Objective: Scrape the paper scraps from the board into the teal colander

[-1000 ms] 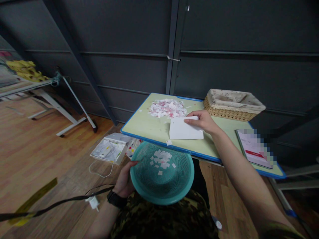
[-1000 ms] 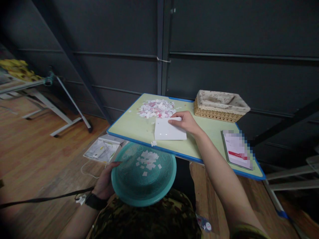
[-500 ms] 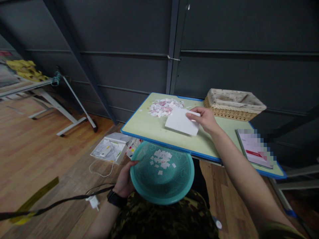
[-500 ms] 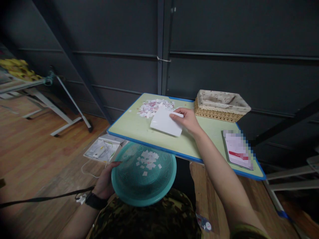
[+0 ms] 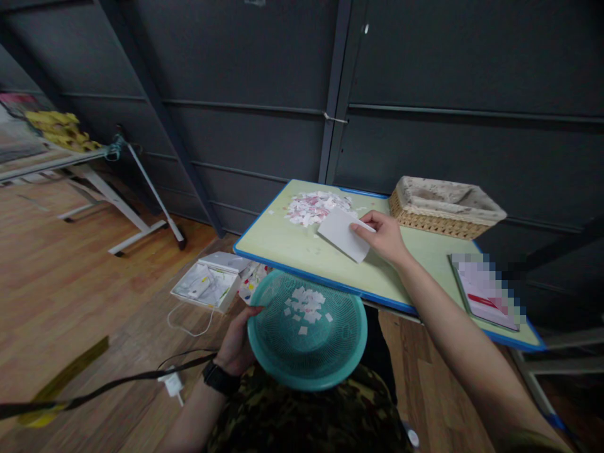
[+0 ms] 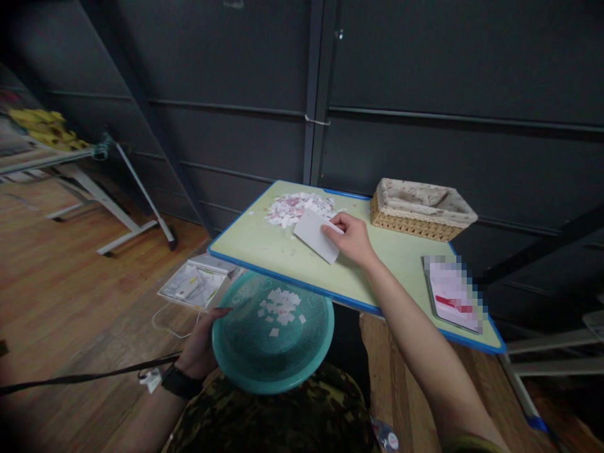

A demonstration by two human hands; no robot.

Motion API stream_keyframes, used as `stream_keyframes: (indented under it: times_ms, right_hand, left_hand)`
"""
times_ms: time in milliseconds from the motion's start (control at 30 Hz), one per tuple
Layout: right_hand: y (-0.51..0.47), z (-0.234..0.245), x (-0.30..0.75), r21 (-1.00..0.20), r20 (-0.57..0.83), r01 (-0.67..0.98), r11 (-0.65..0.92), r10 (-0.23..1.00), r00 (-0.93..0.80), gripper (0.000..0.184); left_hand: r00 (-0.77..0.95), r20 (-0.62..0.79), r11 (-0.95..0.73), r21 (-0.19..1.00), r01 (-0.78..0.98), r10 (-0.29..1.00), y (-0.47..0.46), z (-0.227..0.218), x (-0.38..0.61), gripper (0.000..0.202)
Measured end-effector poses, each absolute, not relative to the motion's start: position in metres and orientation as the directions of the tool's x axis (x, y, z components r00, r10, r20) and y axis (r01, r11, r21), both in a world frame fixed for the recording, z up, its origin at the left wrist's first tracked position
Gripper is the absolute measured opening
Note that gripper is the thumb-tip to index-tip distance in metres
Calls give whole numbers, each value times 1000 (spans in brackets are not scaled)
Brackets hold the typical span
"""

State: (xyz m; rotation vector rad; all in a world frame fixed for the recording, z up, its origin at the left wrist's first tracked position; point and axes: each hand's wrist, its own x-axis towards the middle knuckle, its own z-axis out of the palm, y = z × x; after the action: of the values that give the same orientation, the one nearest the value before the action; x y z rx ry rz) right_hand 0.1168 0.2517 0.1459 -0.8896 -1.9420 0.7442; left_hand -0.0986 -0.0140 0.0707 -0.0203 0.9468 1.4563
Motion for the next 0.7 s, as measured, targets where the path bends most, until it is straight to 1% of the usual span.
stream_keyframes:
  times_ms: [133, 233, 333, 400, 467, 533, 600, 700]
  right_hand:
    - [249, 142, 115, -734, 480, 303, 608, 779, -403, 24]
    - [248, 146, 111, -695, 507, 350, 629, 773, -382, 23]
    - [245, 158, 93, -621, 566, 420, 662, 750, -344, 23]
    - [241, 167, 69, -559, 600, 450, 696, 714, -360, 26]
    - [237, 175, 37, -490, 570, 469, 735, 677, -465, 30]
    - [236, 179, 2, -414, 495, 544, 730, 682, -539, 31]
    - [236, 180, -30, -356, 413, 621, 698, 714, -566, 32]
    - [239, 176, -65, -304, 353, 671, 676, 734, -580, 34]
  left_hand:
    - [-167, -555, 179, 515, -838, 815, -15, 68, -99, 17]
    - [-180, -542, 162, 523, -837, 821, -14, 64, -101, 25]
    - [-189, -542, 155, 526, -836, 819, -13, 60, -102, 36]
    - [-195, -540, 141, 519, -843, 819, -13, 60, -102, 42]
    - [-196, -545, 139, 513, -847, 815, -13, 61, -103, 43]
    - [-195, -547, 139, 510, -849, 814, -15, 61, -104, 42]
    - [-199, -541, 125, 505, -854, 817, -18, 59, -108, 40]
    - [-213, -542, 101, 491, -865, 813, -25, 54, -115, 34]
